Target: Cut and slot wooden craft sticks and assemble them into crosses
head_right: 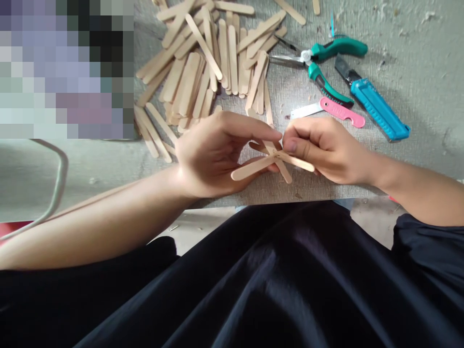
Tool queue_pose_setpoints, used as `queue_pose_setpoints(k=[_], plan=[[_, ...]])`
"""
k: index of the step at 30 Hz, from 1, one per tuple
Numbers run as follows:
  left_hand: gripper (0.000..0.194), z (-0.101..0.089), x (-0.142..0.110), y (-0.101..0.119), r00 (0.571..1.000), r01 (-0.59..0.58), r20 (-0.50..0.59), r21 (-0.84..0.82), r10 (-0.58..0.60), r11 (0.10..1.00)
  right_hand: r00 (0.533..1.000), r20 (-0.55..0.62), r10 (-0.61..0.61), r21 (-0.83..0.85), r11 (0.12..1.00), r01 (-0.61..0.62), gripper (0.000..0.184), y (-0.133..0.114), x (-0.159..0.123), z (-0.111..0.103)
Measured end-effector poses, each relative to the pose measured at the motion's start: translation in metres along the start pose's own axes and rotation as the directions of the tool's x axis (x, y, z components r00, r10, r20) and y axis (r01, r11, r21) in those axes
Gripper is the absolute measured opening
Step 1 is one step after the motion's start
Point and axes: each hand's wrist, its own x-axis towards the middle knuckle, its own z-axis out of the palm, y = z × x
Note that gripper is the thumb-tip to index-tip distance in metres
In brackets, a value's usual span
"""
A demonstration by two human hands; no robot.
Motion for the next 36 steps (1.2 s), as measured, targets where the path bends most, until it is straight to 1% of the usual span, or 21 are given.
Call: queue_pose_setpoints(k=[2, 3, 5, 7, 8, 10, 12, 14, 16, 18, 21, 23, 25, 27, 29, 30, 32, 34, 36], plan=[[0.054, 0.0, 0.001, 0.006, 0.987, -0.107, 0.121, -0.018, 0.108, 0.994, 0.999, -0.024, -0.037, -0.035, 0.999, 0.036, 0.039, 0.002, 0.001, 0.003], [0.052, 0.0, 0.002, 0.009, 0.982, -0.125, 0.138, -0.027, 0.128, 0.992, 0.998, -0.038, -0.052, -0.064, 0.997, 0.049, 0.039, 0.002, 0.001, 0.004], [0.053, 0.001, 0.003, 0.011, 0.982, -0.127, 0.133, -0.037, 0.131, 0.991, 0.995, -0.064, -0.073, -0.123, 0.99, 0.064, 0.038, 0.002, 0.001, 0.005], [0.061, 0.002, 0.004, 0.007, 0.983, -0.134, 0.12, -0.046, 0.138, 0.99, 0.994, -0.08, -0.071, -0.156, 0.986, 0.058, 0.037, -0.001, 0.001, 0.006], [0.066, 0.003, 0.004, 0.004, 0.985, -0.133, 0.109, -0.044, 0.137, 0.99, 0.995, -0.081, -0.066, -0.152, 0.987, 0.054, 0.037, -0.002, 0.001, 0.006], [0.065, 0.005, 0.002, -0.005, 0.993, -0.106, 0.049, -0.047, 0.109, 0.993, 0.996, -0.074, -0.059, -0.109, 0.993, 0.051, 0.038, -0.005, 0.001, 0.007], [0.065, 0.006, 0.0, -0.014, 0.988, -0.134, 0.068, -0.068, 0.139, 0.989, 0.997, -0.058, -0.04, -0.069, 0.997, 0.036, 0.039, -0.006, 0.002, 0.008], [0.065, 0.009, -0.003, -0.019, 0.982, -0.154, 0.096, -0.097, 0.164, 0.983, 0.999, -0.05, -0.017, -0.066, 0.998, 0.014, 0.043, -0.007, 0.002, 0.008], [0.06, 0.013, -0.004, -0.019, 0.985, -0.135, 0.088, -0.127, 0.147, 0.983, 0.999, -0.042, -0.002, -0.058, 0.998, -0.001, 0.048, -0.006, 0.003, 0.008], [0.053, 0.018, -0.003, -0.017, 0.989, -0.112, 0.073, -0.165, 0.126, 0.98, 0.999, -0.053, 0.002, -0.026, 1.0, -0.004, 0.048, -0.003, 0.003, 0.009], [0.051, 0.023, -0.001, -0.014, 0.988, -0.117, 0.071, -0.228, 0.136, 0.967, 0.989, -0.147, 0.001, -0.002, 1.0, -0.001, 0.043, 0.005, 0.001, 0.013], [0.051, 0.023, -0.002, -0.014, 0.994, -0.071, 0.063, -0.222, 0.087, 0.972, 0.977, -0.212, -0.024, 0.019, 0.999, 0.028, 0.037, 0.011, 0.0, 0.016], [0.05, 0.022, -0.005, -0.016, 0.998, 0.003, 0.067, -0.181, 0.009, 0.983, 0.965, -0.254, -0.06, 0.044, 0.996, 0.074, 0.034, 0.015, 0.001, 0.02], [0.05, 0.02, -0.008, -0.017, 0.996, 0.06, 0.08, -0.15, -0.048, 0.987, 0.955, -0.284, -0.088, 0.038, 0.994, 0.102, 0.036, 0.016, 0.002, 0.023], [0.048, 0.021, -0.008, -0.016, 0.995, 0.074, 0.084, -0.147, -0.062, 0.986, 0.952, -0.291, -0.094, 0.033, 0.994, 0.108, 0.041, 0.015, 0.004, 0.025], [0.047, 0.022, -0.007, -0.015, 0.996, 0.059, 0.081, -0.158, -0.046, 0.986, 0.956, -0.282, -0.08, 0.039, 0.995, 0.095, 0.043, 0.013, 0.005, 0.025], [0.047, 0.025, -0.003, -0.011, 0.997, -0.021, 0.07, -0.213, 0.036, 0.977, 0.962, -0.265, -0.071, 0.055, 0.995, 0.088, 0.044, 0.012, 0.006, 0.025], [0.05, 0.028, 0.002, -0.005, 0.99, -0.111, 0.047, -0.288, 0.129, 0.951, 0.961, -0.261, -0.092, 0.05, 0.993, 0.109, 0.042, 0.012, 0.006, 0.025], [0.049, 0.029, 0.005, -0.001, 0.987, -0.143, 0.017, -0.338, 0.158, 0.93, 0.947, -0.288, -0.146, 0.01, 0.988, 0.155, 0.038, 0.014, 0.006, 0.024]])
